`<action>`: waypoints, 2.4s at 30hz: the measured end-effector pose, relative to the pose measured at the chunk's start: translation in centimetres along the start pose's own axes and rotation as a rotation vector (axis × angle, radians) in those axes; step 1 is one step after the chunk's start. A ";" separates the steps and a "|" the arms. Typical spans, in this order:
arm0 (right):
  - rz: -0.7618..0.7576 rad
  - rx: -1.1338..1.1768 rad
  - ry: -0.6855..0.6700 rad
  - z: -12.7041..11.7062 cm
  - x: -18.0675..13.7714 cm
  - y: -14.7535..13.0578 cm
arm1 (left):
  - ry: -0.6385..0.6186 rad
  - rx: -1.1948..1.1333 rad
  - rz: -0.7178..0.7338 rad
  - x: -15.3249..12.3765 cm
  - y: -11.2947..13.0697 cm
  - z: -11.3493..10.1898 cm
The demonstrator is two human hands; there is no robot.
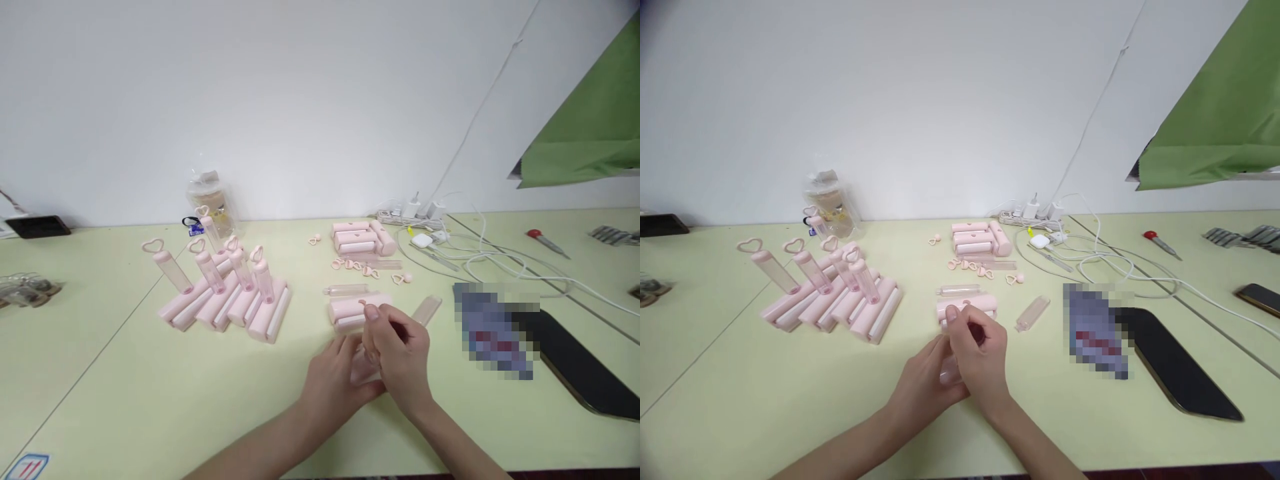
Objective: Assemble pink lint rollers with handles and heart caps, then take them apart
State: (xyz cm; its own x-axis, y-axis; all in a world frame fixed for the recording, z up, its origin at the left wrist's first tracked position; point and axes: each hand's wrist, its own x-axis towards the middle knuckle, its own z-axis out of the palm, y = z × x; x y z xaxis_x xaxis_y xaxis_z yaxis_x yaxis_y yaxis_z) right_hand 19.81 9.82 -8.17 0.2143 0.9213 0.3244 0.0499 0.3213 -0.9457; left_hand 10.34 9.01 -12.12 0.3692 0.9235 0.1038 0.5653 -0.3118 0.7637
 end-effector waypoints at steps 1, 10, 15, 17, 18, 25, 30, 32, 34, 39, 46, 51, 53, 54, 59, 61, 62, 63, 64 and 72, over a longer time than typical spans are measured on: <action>-0.015 -0.015 0.020 0.2 -0.1 0.0 | 0.012 0.014 0.000 0.0 0.0 0.0; -0.046 0.174 -0.182 -1.5 -0.2 0.6 | 0.047 0.082 0.175 -0.4 -0.6 0.2; -0.086 0.248 -0.847 -2.6 5.0 -0.3 | 0.015 0.025 0.180 -0.1 -1.0 -0.4; 0.010 0.332 -1.085 -2.3 6.1 -0.2 | -0.030 0.019 0.186 0.1 -1.1 -0.7; 0.101 0.383 -1.179 -2.1 6.2 0.0 | -0.053 0.010 0.192 0.1 -1.2 -0.8; 0.299 0.522 -0.974 -1.7 3.2 1.6 | -0.142 -0.031 0.015 0.1 -1.3 -0.9; 0.234 0.466 -0.808 -2.2 1.5 1.2 | -0.163 -0.010 0.026 0.3 -1.0 -1.3; 0.209 0.426 -0.781 -2.3 1.1 1.2 | -0.173 -0.016 0.058 0.4 -0.9 -1.4; 0.192 0.400 -0.769 -2.2 0.8 1.3 | -0.181 -0.028 0.076 0.4 -1.0 -1.4; 0.147 0.365 -0.838 -2.0 1.1 1.2 | -0.185 -0.077 0.069 0.2 -1.0 -1.5; -0.204 -0.544 -0.373 -5.8 7.2 1.1 | -0.104 0.051 0.067 0.5 -2.0 -2.8; -0.148 -0.942 -0.378 -10.3 13.0 4.4 | 0.045 0.168 0.213 0.5 -1.0 -3.8; -0.100 -1.027 -0.408 -11.4 14.0 6.0 | 0.092 0.076 0.207 0.6 0.1 -4.0; -0.081 -1.050 -0.427 -11.7 14.3 6.7 | 0.098 -0.004 0.192 0.7 0.7 -4.1; -0.054 -0.983 -0.474 -11.8 14.2 7.6 | -0.091 -0.529 0.025 2.3 2.3 -3.4; -0.071 -0.879 -0.432 -11.1 13.5 6.3 | -0.197 -0.709 0.005 2.7 2.0 -3.0; -0.082 -0.815 -0.410 -10.6 12.8 5.4 | -0.237 -0.758 0.013 2.9 1.8 -2.9; -0.092 -0.745 -0.395 -9.9 11.9 4.2 | -0.267 -0.781 0.027 2.9 1.6 -2.9; -0.102 -0.670 -0.395 -9.0 10.9 3.0 | -0.287 -0.781 0.038 3.0 1.4 -2.9; -0.084 -0.200 -0.574 -3.1 3.2 -3.3 | -0.304 -0.678 0.056 3.1 1.1 -2.8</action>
State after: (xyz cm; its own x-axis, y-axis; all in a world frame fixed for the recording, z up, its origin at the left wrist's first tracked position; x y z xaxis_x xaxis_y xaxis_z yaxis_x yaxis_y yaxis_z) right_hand 23.32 11.02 -4.06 -0.3555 0.8832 0.3059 0.2381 0.4021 -0.8841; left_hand 10.04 12.12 -9.12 0.6273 0.7773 0.0482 -0.0028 -0.0597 0.9982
